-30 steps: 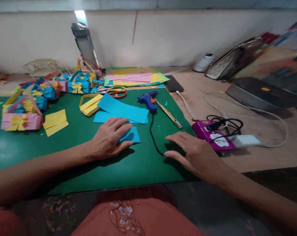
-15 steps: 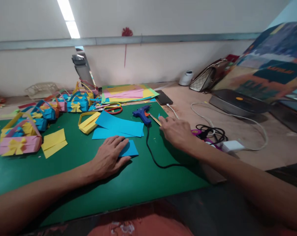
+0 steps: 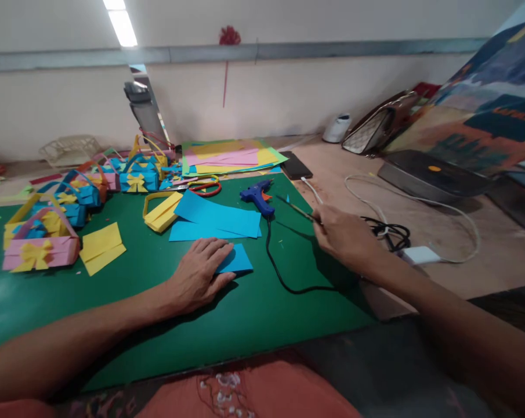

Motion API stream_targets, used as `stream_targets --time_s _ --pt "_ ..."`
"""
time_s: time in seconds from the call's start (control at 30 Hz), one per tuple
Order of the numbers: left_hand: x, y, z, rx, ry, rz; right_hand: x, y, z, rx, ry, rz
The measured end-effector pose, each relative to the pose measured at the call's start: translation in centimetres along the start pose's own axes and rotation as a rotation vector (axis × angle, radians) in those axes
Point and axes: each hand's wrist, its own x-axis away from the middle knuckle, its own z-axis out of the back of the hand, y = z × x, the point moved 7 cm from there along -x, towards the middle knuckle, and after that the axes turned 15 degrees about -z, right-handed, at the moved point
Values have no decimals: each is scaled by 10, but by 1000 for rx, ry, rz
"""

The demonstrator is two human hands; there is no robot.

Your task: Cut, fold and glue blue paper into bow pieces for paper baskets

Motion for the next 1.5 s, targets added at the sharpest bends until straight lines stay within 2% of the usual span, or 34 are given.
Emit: stream_targets --time_s 0.1,0.13,0.23,0.3,0.4,0.53,0.7,0.97,1.2,1.5 --pt "1 0 0 19 -13 9 7 -4 3 -93 67 12" --pt "1 0 0 25 -21 16 10 -11 1 -145 55 76" --pt "1 -1 -2 44 -45 37 28 -42 1 -572 4 426" --pt "0 -1 -3 57 -55 46 35 -52 -3 -685 -65 519" --pt "-1 -1 -4 69 -59 55 32 -51 -7 -736 -99 499" --pt "0 -1 -1 70 -46 37 23 -38 -10 -720 -31 429" --pt "0 0 7 129 25 -16 26 -28 -14 -599 64 386" --pt "3 -5 9 204 58 73 28 -29 -20 -408 1 395" --pt "1 -5 5 196 -7 94 34 -29 -19 -426 21 474" --pt "3 -8 8 247 50 95 29 -28 -21 -565 -58 464"
